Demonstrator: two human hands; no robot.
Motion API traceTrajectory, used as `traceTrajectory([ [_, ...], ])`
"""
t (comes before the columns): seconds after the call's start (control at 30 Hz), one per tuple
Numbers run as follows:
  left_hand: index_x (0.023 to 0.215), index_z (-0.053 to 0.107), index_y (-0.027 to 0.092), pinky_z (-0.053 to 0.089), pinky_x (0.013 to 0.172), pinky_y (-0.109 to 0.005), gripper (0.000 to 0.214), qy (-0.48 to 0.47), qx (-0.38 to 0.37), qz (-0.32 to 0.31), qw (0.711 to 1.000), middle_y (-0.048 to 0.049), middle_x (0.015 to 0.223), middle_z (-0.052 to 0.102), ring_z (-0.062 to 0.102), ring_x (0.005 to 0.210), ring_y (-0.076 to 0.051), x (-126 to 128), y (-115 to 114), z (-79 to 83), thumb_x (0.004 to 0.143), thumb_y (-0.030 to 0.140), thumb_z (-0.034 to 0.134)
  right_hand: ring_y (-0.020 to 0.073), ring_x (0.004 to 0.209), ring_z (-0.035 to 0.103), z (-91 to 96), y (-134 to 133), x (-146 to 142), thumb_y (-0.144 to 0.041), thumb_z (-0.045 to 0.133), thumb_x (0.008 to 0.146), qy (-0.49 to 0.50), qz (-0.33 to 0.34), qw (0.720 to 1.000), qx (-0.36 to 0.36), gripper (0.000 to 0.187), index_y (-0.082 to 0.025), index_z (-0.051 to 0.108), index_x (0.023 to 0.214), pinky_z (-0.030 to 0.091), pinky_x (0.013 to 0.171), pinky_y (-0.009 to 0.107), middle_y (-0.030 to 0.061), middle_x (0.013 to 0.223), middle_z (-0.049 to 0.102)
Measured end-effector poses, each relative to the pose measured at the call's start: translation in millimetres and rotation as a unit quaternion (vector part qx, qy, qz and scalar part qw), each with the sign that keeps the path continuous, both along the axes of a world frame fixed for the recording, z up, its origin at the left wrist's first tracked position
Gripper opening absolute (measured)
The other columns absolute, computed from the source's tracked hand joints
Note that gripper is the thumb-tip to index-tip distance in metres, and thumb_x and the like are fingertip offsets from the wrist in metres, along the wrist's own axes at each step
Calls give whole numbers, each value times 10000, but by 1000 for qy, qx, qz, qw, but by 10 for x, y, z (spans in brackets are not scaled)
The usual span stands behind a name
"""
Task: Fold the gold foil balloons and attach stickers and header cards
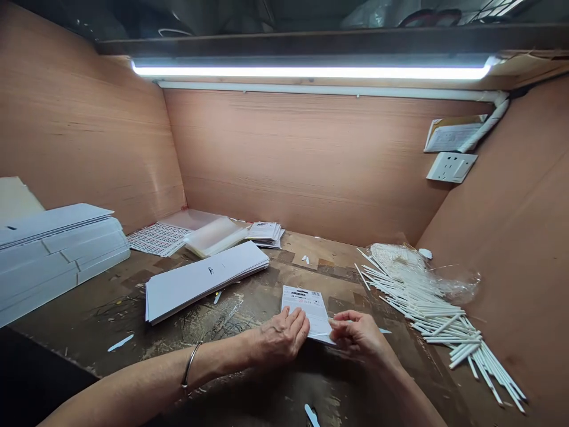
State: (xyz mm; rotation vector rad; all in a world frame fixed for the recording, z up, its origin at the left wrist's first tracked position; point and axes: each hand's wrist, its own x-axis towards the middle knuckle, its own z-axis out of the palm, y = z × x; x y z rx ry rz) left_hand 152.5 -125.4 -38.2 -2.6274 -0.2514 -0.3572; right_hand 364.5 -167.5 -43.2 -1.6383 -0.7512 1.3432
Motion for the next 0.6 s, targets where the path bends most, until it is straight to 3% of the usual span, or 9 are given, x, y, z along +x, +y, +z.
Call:
traceTrajectory([
  [0.13, 1090, 448, -40, 467, 731, -418, 352, -9, 27, -7, 1000, -265, 1029, 541, 523, 986, -310, 48, 129, 70, 819, 125, 295, 83, 424, 465, 147, 29, -13, -374, 716, 550, -14, -67, 997, 28, 338, -159, 546, 750, 380, 334, 187, -23, 542, 526],
  [0.23, 1119, 436, -42, 457, 772, -451, 373, -28, 40, -21, 999, -280, 1103, 511, 492, 1052, -334, 54, 243, 8, 829, 152, 305, 91, 420, 467, 100, 95, -123, -396, 717, 558, 73, 0, 997, 25, 322, -147, 550, 673, 462, 389, 249, -28, 507, 506],
  [0.37, 1160, 434, 6, 407, 870, -484, 371, -75, 27, -11, 997, -235, 1192, 482, 444, 1126, -323, -8, 387, -134, 854, 169, 301, 85, 382, 430, -21, 318, -255, -316, 750, 520, 95, 26, 994, 47, 289, -139, 533, 588, 411, 310, 226, -28, 462, 503],
  [0.5, 1267, 342, 82, 241, 974, -587, 417, -136, -5, 30, 990, -174, 1374, 282, 208, 1279, -318, -98, 459, -247, 872, 214, 340, 95, 389, 459, 75, 826, -303, -283, 703, 597, 63, -3, 993, 97, 217, -129, 556, 635, 407, 308, 218, -10, 479, 537],
  [0.6, 1258, 350, 59, 214, 970, -614, 523, -149, -73, 82, 983, -205, 1377, 253, 145, 1291, -337, -123, 491, -369, 853, 388, 393, 91, 374, 460, 269, 1407, -413, -238, 643, 672, 8, -9, 990, 141, 180, -118, 534, 595, 406, 313, 216, -1, 465, 530],
])
